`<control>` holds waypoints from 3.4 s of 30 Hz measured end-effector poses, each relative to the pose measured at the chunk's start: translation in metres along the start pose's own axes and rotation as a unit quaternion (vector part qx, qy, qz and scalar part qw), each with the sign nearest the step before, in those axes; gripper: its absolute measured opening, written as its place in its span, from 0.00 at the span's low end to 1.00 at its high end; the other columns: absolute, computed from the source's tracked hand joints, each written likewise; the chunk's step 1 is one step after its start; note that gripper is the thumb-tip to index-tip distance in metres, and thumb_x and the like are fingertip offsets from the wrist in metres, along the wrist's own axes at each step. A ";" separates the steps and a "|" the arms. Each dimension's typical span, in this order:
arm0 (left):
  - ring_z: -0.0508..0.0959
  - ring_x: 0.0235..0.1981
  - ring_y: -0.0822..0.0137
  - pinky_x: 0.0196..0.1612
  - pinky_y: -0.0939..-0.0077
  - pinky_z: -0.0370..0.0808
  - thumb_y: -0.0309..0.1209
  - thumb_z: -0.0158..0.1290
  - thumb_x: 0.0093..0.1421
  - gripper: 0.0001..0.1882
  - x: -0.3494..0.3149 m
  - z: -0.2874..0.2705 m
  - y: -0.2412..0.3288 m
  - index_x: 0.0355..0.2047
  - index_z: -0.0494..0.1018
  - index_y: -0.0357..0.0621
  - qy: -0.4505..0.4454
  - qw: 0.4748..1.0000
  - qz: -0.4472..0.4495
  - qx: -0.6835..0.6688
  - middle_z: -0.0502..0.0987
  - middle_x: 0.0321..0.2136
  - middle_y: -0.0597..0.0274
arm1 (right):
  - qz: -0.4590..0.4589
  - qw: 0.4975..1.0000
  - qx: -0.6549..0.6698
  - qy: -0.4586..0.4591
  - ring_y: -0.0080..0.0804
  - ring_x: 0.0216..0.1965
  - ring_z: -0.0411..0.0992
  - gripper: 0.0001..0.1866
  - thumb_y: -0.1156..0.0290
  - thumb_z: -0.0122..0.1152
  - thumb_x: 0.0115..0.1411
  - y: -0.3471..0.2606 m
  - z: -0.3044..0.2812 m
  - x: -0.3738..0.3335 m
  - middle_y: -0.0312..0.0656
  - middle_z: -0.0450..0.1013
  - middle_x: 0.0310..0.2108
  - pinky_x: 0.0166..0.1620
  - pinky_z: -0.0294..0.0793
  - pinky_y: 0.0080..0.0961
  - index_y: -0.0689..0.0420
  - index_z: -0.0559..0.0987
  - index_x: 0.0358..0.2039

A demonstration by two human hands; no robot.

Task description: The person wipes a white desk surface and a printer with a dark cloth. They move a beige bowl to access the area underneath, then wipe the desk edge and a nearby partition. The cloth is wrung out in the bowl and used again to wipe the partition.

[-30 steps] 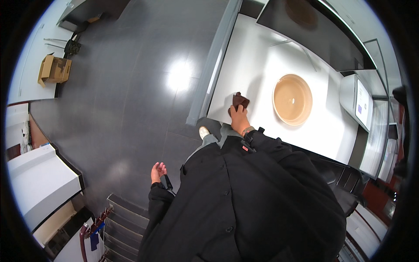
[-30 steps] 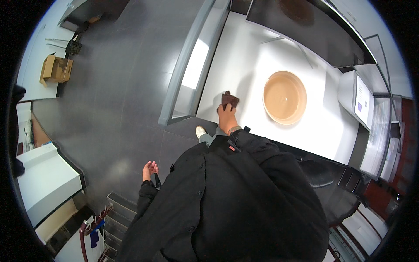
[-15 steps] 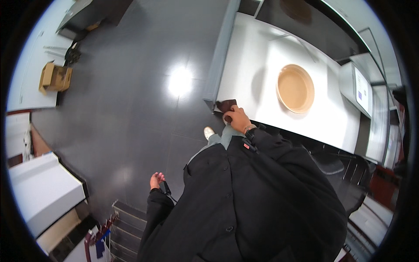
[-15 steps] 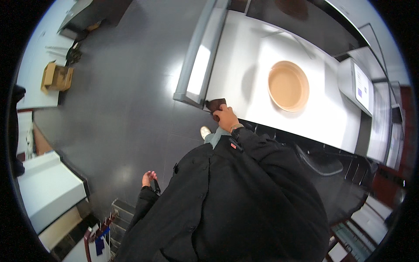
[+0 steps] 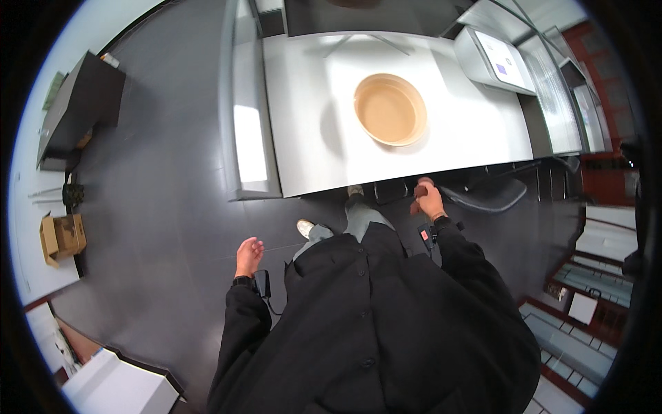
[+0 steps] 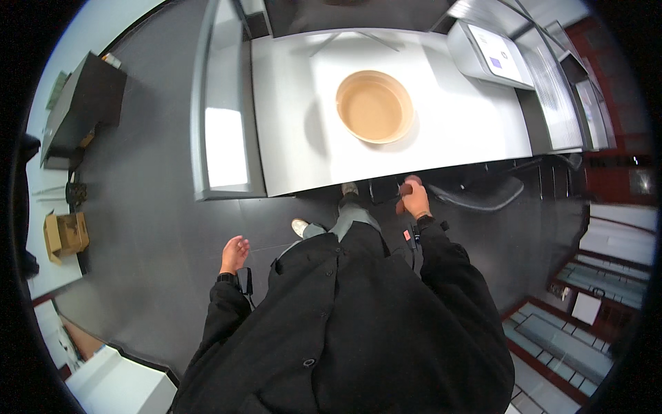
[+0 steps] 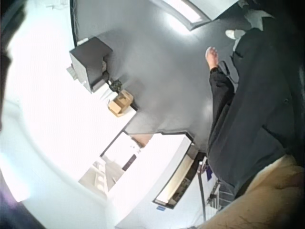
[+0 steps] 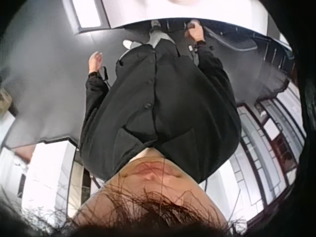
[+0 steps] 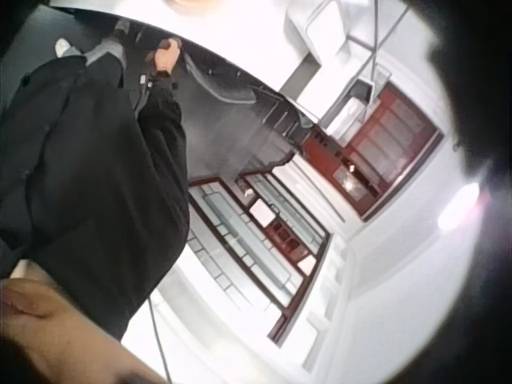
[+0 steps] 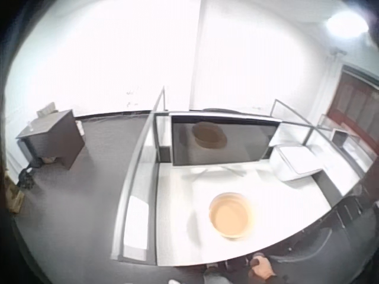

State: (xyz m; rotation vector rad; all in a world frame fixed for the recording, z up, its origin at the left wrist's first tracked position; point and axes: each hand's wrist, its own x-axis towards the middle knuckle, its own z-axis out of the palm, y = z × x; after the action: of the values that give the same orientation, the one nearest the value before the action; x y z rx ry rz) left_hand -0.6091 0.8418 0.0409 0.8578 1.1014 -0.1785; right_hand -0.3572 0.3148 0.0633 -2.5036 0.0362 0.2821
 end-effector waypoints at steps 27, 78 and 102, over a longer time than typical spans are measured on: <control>0.69 0.44 0.71 0.46 0.72 0.68 0.31 0.47 0.59 0.16 -0.017 0.429 0.076 0.49 0.65 0.46 -0.131 0.959 0.055 0.247 0.68 0.42 0.66 | -0.255 0.921 -0.122 -0.269 0.55 0.58 0.53 0.26 0.72 0.49 0.49 -0.131 -0.009 0.169 0.52 0.53 0.60 0.58 0.57 0.41 0.52 0.68 0.53; 0.62 0.19 0.80 0.18 0.87 0.57 0.48 0.39 0.64 0.15 0.046 0.503 0.119 0.40 0.63 0.53 -0.314 0.933 -0.030 0.175 0.62 0.23 0.73 | -0.050 0.914 0.352 -0.194 0.29 0.41 0.70 0.24 0.61 0.55 0.60 -0.176 -0.041 0.198 0.45 0.69 0.41 0.44 0.70 0.25 0.65 0.62 0.48; 0.69 0.46 0.68 0.46 0.75 0.70 0.26 0.43 0.58 0.30 0.068 0.496 0.097 0.62 0.49 0.42 -0.236 0.937 -0.032 0.256 0.65 0.49 0.60 | -0.118 0.975 -0.023 -0.190 0.60 0.43 0.67 0.31 0.73 0.54 0.48 -0.112 -0.009 0.227 0.57 0.62 0.50 0.44 0.69 0.43 0.54 0.62 0.55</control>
State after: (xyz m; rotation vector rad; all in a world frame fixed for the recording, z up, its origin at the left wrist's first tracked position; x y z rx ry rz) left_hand -0.1754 0.5870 0.1216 1.1650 0.6298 -0.7146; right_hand -0.1236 0.4095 0.0878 -2.4274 -0.4226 0.6598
